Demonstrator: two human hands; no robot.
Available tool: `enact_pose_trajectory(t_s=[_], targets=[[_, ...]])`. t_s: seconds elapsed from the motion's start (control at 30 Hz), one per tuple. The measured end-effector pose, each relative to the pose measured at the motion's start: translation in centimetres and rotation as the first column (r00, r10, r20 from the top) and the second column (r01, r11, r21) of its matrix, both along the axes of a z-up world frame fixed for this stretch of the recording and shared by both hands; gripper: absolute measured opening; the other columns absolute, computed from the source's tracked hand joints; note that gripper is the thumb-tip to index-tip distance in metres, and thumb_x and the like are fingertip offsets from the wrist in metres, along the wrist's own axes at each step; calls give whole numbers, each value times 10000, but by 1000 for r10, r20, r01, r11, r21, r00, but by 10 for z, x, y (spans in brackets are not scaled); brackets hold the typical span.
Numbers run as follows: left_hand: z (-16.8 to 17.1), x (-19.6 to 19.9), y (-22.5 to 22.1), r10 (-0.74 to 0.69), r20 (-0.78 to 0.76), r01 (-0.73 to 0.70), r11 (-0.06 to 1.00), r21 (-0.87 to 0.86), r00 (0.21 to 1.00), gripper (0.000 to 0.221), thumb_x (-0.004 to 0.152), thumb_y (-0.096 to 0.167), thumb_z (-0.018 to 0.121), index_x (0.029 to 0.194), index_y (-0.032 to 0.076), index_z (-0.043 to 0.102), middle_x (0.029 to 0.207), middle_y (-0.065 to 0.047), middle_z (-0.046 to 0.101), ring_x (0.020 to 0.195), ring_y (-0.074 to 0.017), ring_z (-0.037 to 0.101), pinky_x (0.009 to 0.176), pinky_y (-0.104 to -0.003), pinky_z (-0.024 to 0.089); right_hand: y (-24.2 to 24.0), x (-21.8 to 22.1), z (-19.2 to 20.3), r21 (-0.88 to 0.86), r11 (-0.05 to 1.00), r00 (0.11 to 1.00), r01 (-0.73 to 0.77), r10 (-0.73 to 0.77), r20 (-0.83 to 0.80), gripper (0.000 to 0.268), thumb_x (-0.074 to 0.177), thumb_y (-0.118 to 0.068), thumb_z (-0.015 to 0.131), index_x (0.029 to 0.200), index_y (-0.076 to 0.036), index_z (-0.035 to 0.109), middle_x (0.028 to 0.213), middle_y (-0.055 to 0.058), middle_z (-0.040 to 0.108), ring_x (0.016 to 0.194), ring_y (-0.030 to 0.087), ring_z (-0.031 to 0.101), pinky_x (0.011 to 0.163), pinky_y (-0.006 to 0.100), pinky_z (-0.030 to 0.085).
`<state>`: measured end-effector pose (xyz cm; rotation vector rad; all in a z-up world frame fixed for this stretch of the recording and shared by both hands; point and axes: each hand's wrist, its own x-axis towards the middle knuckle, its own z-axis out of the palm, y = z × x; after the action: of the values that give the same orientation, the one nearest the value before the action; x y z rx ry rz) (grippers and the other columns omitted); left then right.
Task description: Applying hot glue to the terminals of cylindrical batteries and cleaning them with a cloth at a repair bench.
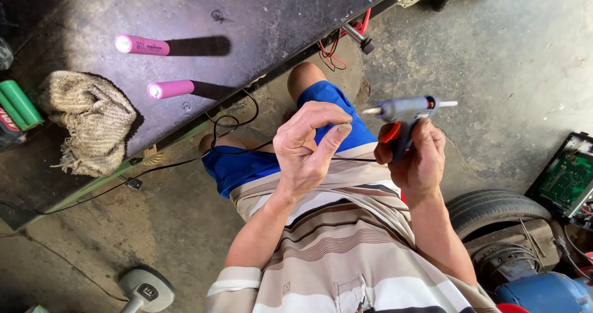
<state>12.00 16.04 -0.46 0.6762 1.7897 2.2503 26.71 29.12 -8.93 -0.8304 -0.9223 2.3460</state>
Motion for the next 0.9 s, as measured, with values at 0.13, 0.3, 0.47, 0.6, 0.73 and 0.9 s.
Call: enact_pose_trajectory(t_s=[0.13, 0.3, 0.47, 0.6, 0.73, 0.9], targets=[[-3, 1, -5, -27, 67, 29, 999, -31, 997, 84, 982, 14, 682, 993, 4, 765, 890, -124, 729, 874, -210, 691, 793, -375, 589, 13, 1, 1, -22, 997, 994, 76, -74, 81, 451, 1115, -347, 481, 918, 29, 634, 759, 261, 652, 432, 238, 553, 444, 419, 528], [2, 5, -23, -44, 200, 51, 998, -33, 979, 193, 1050, 92, 585, 1073, -7, 750, 952, -144, 732, 893, -201, 688, 815, -356, 599, 23, 2, 8, 19, 987, 958, 158, -158, 239, 503, 1071, -471, 470, 997, -20, 679, 728, 179, 613, 441, 217, 503, 470, 370, 499], [54, -7, -95, 127, 174, -87, 971, -222, 977, 256, 1062, 187, 573, 1178, -17, 676, 1088, -207, 676, 915, -266, 719, 662, -261, 574, 34, 7, 13, 11, 997, 937, 72, -71, 343, 496, 863, -617, 662, 1026, -151, 612, 788, 32, 585, 540, 144, 432, 543, 310, 293], [86, -53, -171, 239, -727, -731, 474, -490, 643, 255, 1058, 172, 539, 1088, -43, 673, 1038, -185, 685, 985, -333, 678, 909, -423, 557, 38, 7, 19, 28, 1000, 932, -13, 1, 363, 573, 807, -723, 698, 1153, -272, 624, 865, -63, 579, 614, 81, 434, 637, 255, 330], [48, -99, -255, -209, -656, -642, 139, -754, 726, 272, 1041, 33, 656, 1284, -87, 633, 1198, -225, 602, 981, -412, 551, 866, -485, 497, 36, 2, 10, 34, 997, 938, -64, 48, 343, 575, 813, -738, 708, 1147, -272, 669, 892, -48, 631, 619, 88, 487, 642, 255, 376], [38, -102, -265, -191, -708, -665, 247, -705, 680, 149, 1003, -39, 691, 1151, -40, 674, 1099, -160, 624, 877, -351, 567, 747, -427, 529, 10, -18, 16, 8, 992, 949, -128, 120, 293, 541, 877, -682, 668, 1148, -214, 675, 893, -13, 682, 591, 112, 545, 602, 273, 416]])
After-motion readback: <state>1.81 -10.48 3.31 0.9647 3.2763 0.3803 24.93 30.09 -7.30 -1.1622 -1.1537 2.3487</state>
